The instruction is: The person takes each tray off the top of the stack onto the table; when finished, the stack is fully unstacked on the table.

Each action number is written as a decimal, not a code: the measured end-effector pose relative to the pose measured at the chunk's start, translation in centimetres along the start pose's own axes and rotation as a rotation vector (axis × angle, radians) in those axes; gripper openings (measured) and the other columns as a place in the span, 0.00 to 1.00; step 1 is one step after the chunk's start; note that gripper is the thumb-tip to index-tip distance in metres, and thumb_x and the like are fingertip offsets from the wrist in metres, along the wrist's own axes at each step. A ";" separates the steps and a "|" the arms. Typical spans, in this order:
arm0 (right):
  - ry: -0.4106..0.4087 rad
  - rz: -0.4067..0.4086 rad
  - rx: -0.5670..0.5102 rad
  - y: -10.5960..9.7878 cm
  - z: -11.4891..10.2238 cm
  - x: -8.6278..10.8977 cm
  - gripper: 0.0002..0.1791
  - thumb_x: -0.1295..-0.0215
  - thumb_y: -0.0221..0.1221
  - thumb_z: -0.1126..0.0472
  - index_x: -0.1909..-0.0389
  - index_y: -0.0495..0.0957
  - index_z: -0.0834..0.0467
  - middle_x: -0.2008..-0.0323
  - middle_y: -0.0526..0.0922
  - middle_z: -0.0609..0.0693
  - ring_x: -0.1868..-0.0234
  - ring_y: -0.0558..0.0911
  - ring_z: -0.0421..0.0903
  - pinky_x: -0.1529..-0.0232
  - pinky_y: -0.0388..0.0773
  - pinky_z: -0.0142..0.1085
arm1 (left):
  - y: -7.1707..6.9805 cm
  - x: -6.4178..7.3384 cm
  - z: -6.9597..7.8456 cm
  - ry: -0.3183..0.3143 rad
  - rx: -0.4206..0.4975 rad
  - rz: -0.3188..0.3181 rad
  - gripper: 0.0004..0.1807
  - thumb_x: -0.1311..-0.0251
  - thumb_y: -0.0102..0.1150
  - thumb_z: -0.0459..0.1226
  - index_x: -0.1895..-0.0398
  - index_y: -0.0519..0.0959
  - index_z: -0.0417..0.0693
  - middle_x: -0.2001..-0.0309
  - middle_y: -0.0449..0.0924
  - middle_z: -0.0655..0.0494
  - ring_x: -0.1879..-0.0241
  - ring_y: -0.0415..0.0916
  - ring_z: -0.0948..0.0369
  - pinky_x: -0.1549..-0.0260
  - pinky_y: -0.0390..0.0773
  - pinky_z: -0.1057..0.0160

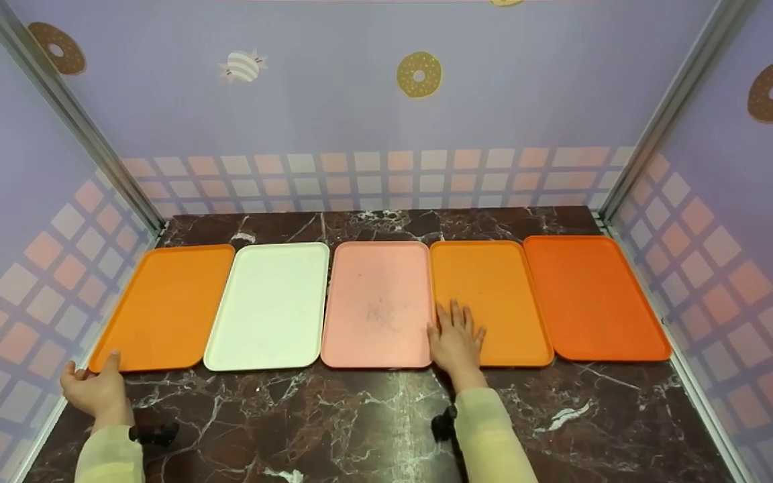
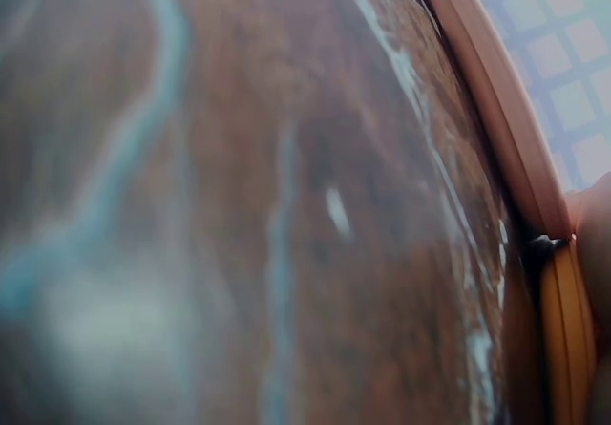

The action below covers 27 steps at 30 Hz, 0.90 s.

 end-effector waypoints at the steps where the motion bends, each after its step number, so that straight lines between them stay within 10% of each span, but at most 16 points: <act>1: 0.002 -0.004 -0.002 0.0 0.0 0.0 0.32 0.19 0.46 0.47 0.19 0.58 0.52 0.17 0.49 0.60 0.18 0.43 0.65 0.26 0.31 0.77 | 0.1 0.2 0.1 0.002 0.000 0.008 0.45 0.35 0.67 0.43 0.18 0.55 0.54 0.23 0.55 0.46 0.31 0.59 0.57 0.33 0.69 0.67; 9: -0.004 -0.034 -0.073 -1.0 -0.2 -0.4 0.32 0.19 0.47 0.49 0.22 0.61 0.59 0.18 0.50 0.63 0.18 0.43 0.66 0.26 0.30 0.77 | 1.8 1.7 1.6 0.096 0.056 0.014 0.46 0.35 0.67 0.45 0.18 0.53 0.54 0.24 0.56 0.47 0.28 0.59 0.55 0.32 0.68 0.63; 19: 0.015 -0.124 -0.112 -3.9 -0.8 -1.7 0.38 0.18 0.45 0.46 0.18 0.48 0.62 0.19 0.44 0.71 0.20 0.42 0.74 0.26 0.36 0.78 | 7.0 4.6 3.0 0.381 0.028 -0.186 0.43 0.34 0.66 0.37 0.21 0.56 0.38 0.28 0.63 0.37 0.33 0.63 0.44 0.33 0.68 0.47; 27: -0.002 -0.051 0.007 -7.3 -2.3 -3.8 0.45 0.21 0.48 0.40 0.16 0.39 0.56 0.18 0.34 0.70 0.20 0.40 0.73 0.28 0.42 0.80 | 11.1 7.2 5.0 0.545 -0.243 -0.435 0.47 0.32 0.65 0.47 0.18 0.52 0.47 0.24 0.59 0.40 0.26 0.55 0.40 0.29 0.64 0.38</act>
Point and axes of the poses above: each hand's wrist, its own x-axis away from the middle knuckle, its own y-axis out of the palm, z = x × y, the point moved 2 cm from there along -x, towards the middle knuckle
